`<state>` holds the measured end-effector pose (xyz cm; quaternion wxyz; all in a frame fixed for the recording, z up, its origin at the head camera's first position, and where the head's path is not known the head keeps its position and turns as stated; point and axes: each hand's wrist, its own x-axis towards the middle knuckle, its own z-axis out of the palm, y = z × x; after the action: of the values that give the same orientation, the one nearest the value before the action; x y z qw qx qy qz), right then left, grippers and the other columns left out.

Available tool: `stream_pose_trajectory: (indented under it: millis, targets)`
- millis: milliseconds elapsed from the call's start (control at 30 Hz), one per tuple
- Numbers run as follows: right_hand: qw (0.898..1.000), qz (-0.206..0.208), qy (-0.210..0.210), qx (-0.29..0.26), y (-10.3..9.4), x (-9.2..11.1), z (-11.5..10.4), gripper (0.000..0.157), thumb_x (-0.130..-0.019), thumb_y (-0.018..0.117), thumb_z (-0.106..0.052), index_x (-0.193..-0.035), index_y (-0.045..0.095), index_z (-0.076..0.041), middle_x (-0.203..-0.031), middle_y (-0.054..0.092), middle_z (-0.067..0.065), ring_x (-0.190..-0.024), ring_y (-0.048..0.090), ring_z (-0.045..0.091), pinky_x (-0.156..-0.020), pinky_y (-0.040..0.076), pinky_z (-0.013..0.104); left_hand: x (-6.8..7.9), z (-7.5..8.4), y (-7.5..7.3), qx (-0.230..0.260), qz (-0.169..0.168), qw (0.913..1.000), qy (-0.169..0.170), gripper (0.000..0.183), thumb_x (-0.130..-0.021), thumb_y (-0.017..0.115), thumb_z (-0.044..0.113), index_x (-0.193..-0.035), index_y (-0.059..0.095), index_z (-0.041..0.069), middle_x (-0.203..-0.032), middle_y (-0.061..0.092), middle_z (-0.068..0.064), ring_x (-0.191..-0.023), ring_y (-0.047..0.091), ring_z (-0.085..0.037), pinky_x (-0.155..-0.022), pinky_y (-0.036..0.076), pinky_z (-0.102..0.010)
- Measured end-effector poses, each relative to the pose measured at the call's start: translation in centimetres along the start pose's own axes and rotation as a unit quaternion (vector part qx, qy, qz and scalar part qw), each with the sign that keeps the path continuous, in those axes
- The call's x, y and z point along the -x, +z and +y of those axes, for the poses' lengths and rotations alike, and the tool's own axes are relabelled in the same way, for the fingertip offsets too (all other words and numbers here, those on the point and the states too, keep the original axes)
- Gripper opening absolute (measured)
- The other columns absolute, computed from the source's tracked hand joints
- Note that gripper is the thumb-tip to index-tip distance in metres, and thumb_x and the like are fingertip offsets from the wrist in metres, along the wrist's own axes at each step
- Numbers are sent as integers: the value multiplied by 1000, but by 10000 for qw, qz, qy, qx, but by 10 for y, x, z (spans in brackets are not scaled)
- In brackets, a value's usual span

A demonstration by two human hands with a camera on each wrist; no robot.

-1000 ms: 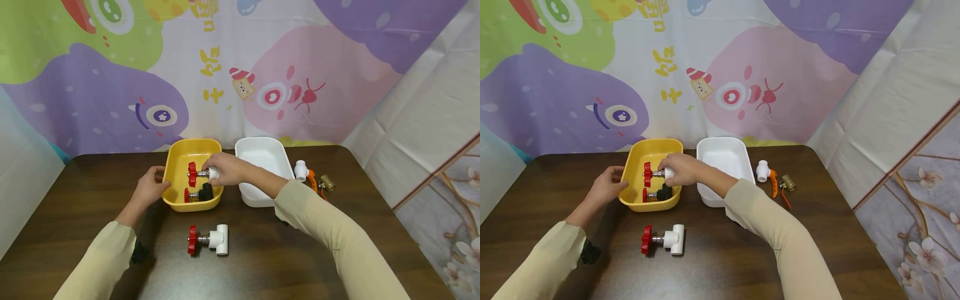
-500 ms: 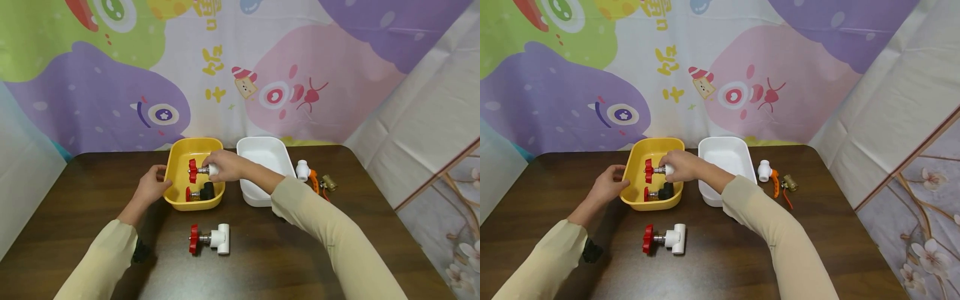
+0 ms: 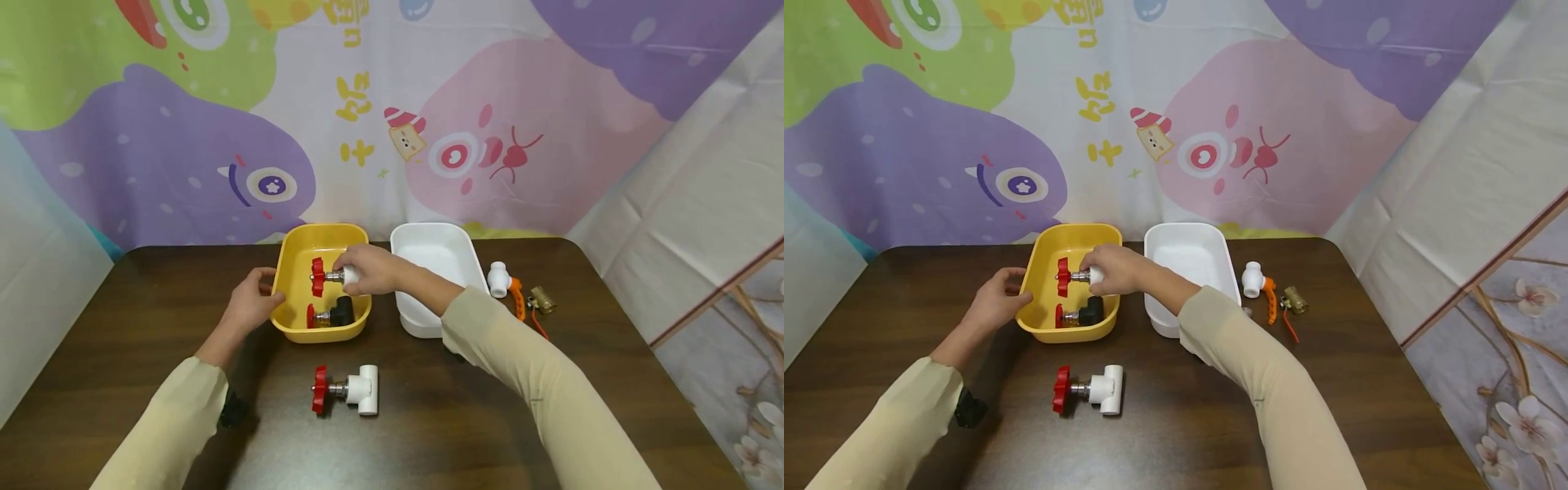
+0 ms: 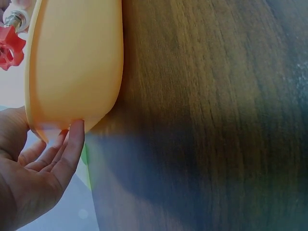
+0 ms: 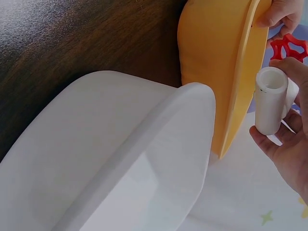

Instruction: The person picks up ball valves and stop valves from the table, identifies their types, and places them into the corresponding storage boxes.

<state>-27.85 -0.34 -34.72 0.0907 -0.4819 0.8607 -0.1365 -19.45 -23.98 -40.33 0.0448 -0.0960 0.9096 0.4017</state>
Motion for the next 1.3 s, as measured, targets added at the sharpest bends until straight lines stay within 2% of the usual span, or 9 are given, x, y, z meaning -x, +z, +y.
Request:
stream_pose_trajectory:
  millis: [233, 467, 800, 1300]
  targets:
    - [10000, 24, 36, -23, 3, -5, 2, 37, -81, 67, -23, -115, 64, -8, -108, 64, 6, -92, 55, 17, -78, 46, 25, 1, 0, 0, -1, 41, 10000, 48, 54, -90, 54, 17, -138, 34, 1, -117, 54, -28, -95, 59, -34, -83, 54, -43]
    - [9999, 4, 98, -29, 8, -9, 4, 38, -81, 67, -22, -116, 64, -8, -110, 64, 6, -94, 55, 16, -81, 46, 24, 1, 0, -1, 5, 85, 9997, 235, 54, -89, 54, 15, -137, 34, -2, -113, 56, -29, -91, 62, -34, -75, 56, -39]
    - [9991, -138, 408, -34, 12, -13, 5, 40, -82, 68, -23, -119, 62, -9, -114, 62, 6, -97, 53, 16, -83, 47, 26, 0, 0, -1, 31, 74, 9998, 180, 55, -89, 55, 15, -137, 34, -1, -113, 56, -28, -91, 61, -33, -80, 55, -42]
    - [9990, -111, 427, 2, 22, -20, 7, 39, -83, 67, -24, -118, 61, -9, -112, 61, 7, -97, 52, 18, -86, 46, 29, 0, -1, -1, -21, 72, 9997, 212, 54, -89, 55, 15, -136, 34, -1, -112, 55, -28, -89, 61, -32, -77, 56, -39]
